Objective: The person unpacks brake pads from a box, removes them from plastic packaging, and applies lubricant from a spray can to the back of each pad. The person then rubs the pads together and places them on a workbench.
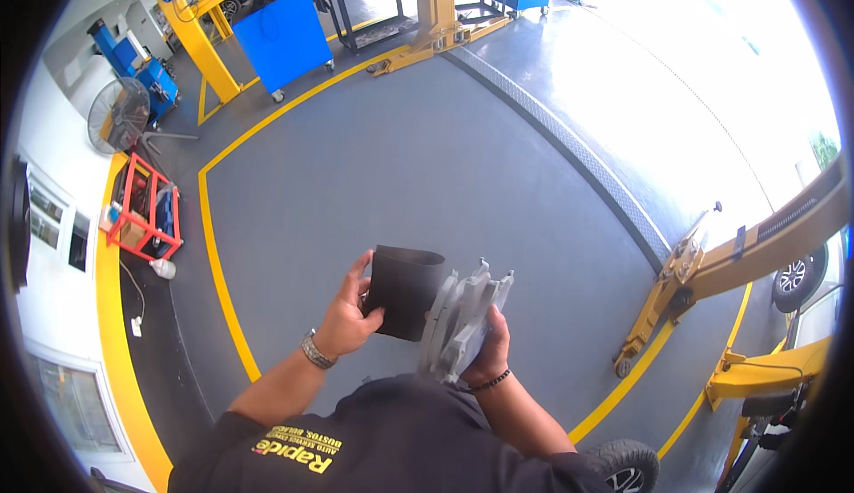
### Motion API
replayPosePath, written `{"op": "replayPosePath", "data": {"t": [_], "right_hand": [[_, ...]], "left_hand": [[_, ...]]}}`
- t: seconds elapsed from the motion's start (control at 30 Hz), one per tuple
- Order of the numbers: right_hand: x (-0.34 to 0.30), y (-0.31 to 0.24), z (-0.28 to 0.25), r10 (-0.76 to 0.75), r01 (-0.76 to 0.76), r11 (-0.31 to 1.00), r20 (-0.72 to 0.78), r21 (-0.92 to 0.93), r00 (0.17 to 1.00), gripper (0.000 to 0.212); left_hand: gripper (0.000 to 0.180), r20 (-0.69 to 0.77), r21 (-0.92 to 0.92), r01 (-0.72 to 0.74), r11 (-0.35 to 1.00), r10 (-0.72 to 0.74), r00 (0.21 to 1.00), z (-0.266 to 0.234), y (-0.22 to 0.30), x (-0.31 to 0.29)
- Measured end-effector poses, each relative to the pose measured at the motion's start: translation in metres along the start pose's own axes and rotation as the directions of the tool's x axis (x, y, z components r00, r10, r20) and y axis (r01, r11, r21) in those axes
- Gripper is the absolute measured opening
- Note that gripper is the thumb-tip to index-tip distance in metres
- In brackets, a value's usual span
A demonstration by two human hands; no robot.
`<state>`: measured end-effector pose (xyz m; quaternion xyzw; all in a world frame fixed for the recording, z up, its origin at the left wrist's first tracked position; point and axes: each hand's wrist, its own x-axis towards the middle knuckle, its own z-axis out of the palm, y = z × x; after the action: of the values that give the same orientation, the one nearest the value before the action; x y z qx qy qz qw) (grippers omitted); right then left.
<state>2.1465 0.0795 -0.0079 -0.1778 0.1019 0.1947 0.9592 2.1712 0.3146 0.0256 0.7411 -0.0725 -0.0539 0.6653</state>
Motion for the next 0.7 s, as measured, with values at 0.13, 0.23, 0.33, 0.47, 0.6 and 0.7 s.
{"op": "replayPosePath", "data": {"t": [0.13,0.23,0.33,0.47,0.6,0.7], "right_hand": [[0.105,-0.064,0.029,0.016,-0.016,1.000,0.001,0.001,1.000,0.054],[0.181,-0.108,0.054,0.088,-0.089,0.996,0.046,0.012,0.995,0.062],[0.252,-0.145,0.078,0.082,-0.081,0.997,-0.020,0.019,0.996,0.061],[0.365,-0.195,0.094,0.156,-0.154,0.987,0.036,-0.054,0.987,0.060],[0.481,-0.236,0.105,0.167,-0.165,0.981,0.011,-0.098,0.986,0.061],[0.578,-0.273,0.116,0.121,-0.121,0.987,-0.002,-0.107,0.993,0.063]], "left_hand": [[0.079,-0.005,0.041,-0.141,0.989,0.142,0.990,0.002,0.009,0.121],[0.072,-0.060,0.117,-0.191,0.975,0.199,0.978,-0.007,0.010,0.200],[0.070,-0.192,0.152,-0.155,0.976,0.182,0.964,-0.012,0.023,0.272],[0.064,-0.311,-0.041,-0.123,0.992,0.104,0.945,-0.039,-0.009,0.384],[0.051,-0.218,-0.410,0.034,0.911,-0.134,0.967,-0.066,-0.029,0.493],[0.044,-0.174,-0.291,0.070,0.954,-0.125,0.977,-0.089,-0.023,0.601]]}}
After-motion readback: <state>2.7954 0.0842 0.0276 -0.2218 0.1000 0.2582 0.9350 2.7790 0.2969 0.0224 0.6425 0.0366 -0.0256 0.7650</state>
